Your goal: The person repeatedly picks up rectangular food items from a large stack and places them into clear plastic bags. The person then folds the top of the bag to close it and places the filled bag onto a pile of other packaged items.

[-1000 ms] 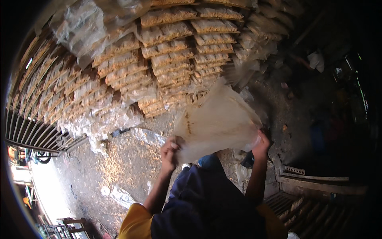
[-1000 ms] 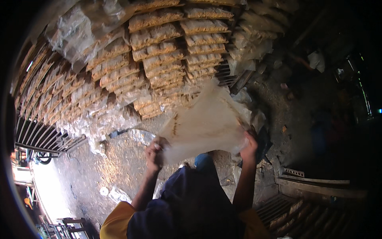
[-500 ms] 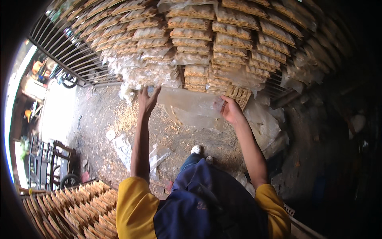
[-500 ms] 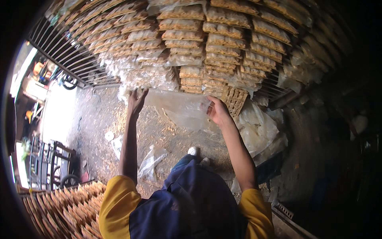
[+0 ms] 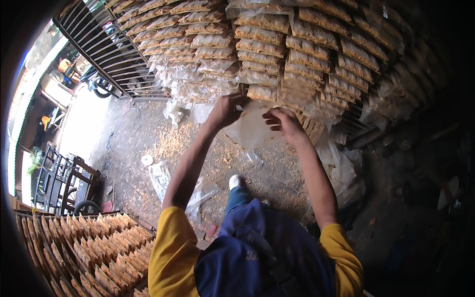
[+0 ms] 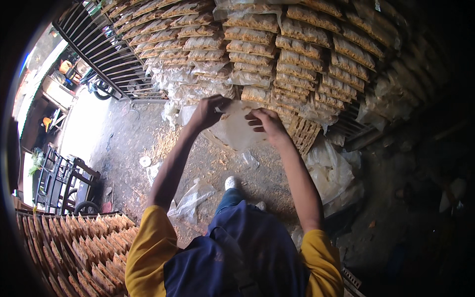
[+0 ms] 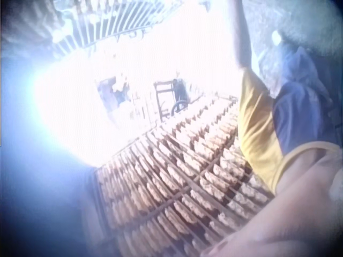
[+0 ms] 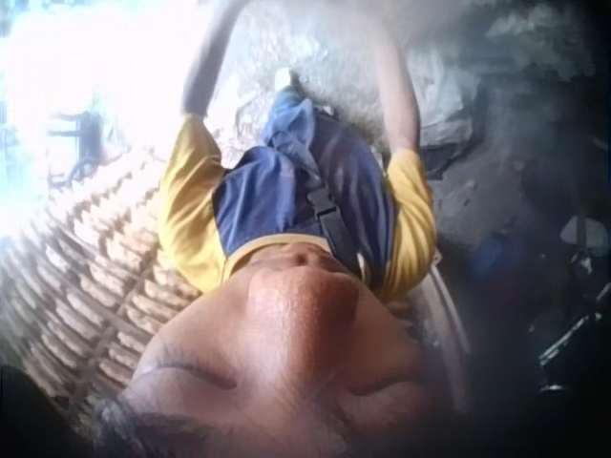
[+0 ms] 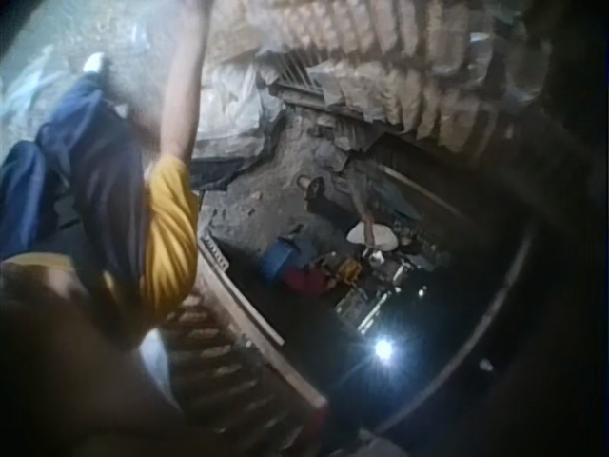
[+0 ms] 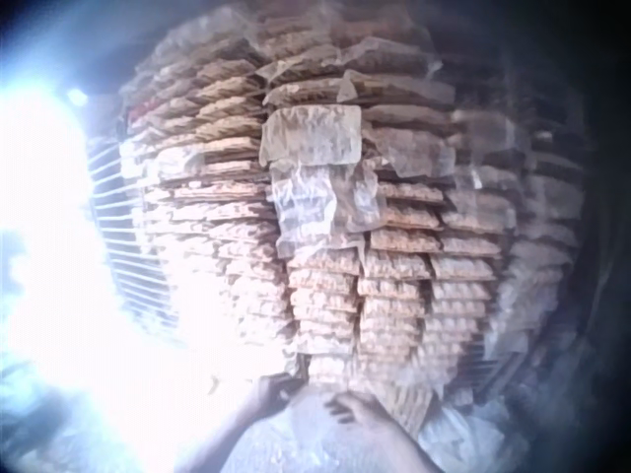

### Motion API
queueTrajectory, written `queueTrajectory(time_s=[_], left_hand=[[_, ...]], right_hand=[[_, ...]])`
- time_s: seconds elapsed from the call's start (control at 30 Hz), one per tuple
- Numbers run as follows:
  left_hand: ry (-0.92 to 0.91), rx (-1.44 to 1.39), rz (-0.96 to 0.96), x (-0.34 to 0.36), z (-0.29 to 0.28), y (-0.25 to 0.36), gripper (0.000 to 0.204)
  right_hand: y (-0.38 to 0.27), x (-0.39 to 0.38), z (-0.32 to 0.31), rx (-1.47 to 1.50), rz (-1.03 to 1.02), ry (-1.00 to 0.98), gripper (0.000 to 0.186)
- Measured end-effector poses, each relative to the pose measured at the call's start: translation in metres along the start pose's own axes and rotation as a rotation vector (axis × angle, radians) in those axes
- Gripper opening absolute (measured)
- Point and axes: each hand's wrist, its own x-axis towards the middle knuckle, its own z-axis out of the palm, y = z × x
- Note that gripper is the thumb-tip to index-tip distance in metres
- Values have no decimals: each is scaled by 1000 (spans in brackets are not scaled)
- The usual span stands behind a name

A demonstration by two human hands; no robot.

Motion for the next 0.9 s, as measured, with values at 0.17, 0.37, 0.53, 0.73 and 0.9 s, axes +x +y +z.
queueTrajectory(time_s=[0.17, 0.37, 0.53, 0.73, 0.9], left_hand=[[-3, 55, 212, 55, -52, 2, 34], [-35, 174, 333, 97, -125, 6, 43], [-7, 264, 380, 112, -191, 5, 42], [202, 420, 461, 112, -259, -29, 42], [311, 518, 441, 104, -307, -42, 50]], right_hand=[[-49, 7, 1, -534, -617, 143, 55], [-115, 64, 71, -681, -794, -148, 83], [-144, 115, 137, -847, -775, -77, 35], [-128, 165, 198, -335, -615, -215, 20], [-99, 198, 242, -206, -601, -246, 19]])
